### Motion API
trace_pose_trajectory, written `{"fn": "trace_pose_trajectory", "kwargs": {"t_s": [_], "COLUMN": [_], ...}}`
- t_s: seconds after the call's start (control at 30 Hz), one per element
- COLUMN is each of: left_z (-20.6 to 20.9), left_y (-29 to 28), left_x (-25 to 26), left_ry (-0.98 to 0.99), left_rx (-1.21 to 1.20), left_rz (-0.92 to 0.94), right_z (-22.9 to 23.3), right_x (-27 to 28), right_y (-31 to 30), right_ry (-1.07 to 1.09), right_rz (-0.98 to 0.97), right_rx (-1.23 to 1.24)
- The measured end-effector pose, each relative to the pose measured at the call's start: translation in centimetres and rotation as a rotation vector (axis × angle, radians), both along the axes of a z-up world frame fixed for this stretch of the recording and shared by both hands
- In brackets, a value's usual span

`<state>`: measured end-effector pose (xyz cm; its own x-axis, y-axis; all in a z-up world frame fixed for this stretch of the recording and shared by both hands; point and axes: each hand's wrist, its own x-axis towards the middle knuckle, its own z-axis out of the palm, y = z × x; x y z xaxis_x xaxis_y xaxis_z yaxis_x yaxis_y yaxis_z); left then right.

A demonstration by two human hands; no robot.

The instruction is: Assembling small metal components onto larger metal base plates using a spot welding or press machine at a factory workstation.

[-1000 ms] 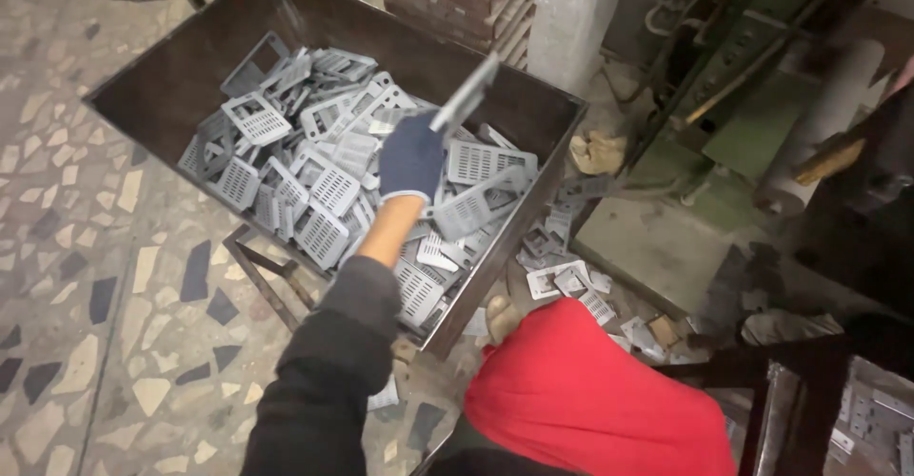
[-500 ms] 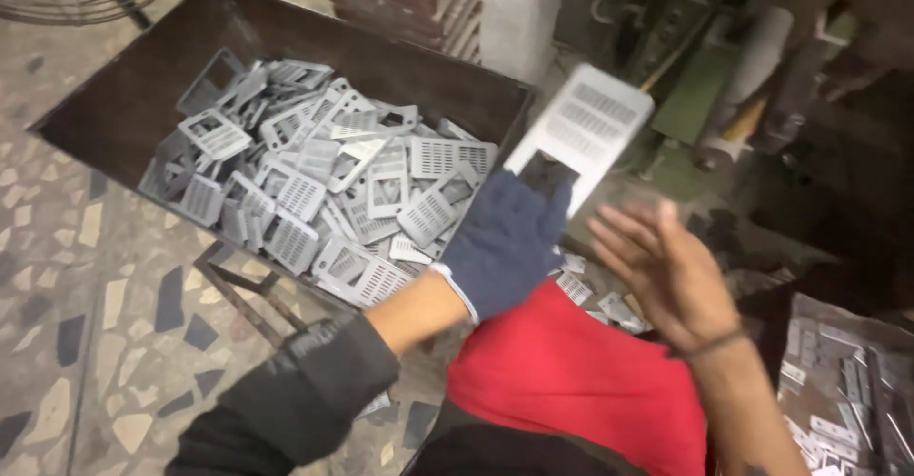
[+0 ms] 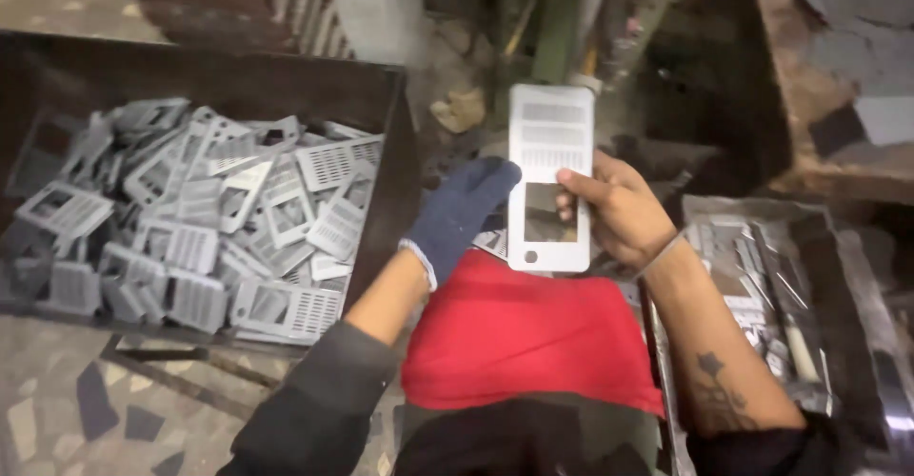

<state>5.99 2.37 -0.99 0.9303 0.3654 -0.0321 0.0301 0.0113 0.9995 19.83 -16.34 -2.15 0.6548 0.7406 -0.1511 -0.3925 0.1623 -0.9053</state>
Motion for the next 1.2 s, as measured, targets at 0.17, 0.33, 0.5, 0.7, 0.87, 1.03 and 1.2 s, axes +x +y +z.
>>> {"fn": "trace_pose_trajectory", "kwargs": {"t_s": [0.17,0.33,0.5,0.7,0.87,1.03,1.2], "left_z": [-4.9,-6.9,-9.1,-10.3,-14.1,-17.0,-19.7], "left_y": [-1.7,-2.7,-3.3,-5.1,-5.7,-7.3,-9.0], "left_x": [3.5,3.5,1.2,0.2,-0.2,-0.7,-1.2], "left_ry": [-0.008,-0.129,-0.044,0.039,0.109,0.144,0.259], "left_rx": [-0.55,-0.964,-0.897,-0.922,-0.902,-0.914,-0.903], "left_rz": [-0.141,-0.035,0.016,0.007,-0.031,-0.071,-0.132], "right_z": [-0.3,-9.0,-22.3,-22.8,-22.1,-20.1,-22.1], "right_x": [1.3,8.7,14.3,8.7,8.3,7.5,8.1], "right_y": [-3.1,-12.4,-23.9,-21.9,-21.8,-21.7,-24.3], "right_ry": [-0.252,-0.229,-0.974,-1.138,-0.954,-0.854,-0.894], "right_rz": [-0.166,-0.485,-0.581,-0.292,-0.235,-0.167,-0.158], "right_rx": [-0.217,-0.307,-1.18,-1.494,-1.491,-1.578,-1.5]}}
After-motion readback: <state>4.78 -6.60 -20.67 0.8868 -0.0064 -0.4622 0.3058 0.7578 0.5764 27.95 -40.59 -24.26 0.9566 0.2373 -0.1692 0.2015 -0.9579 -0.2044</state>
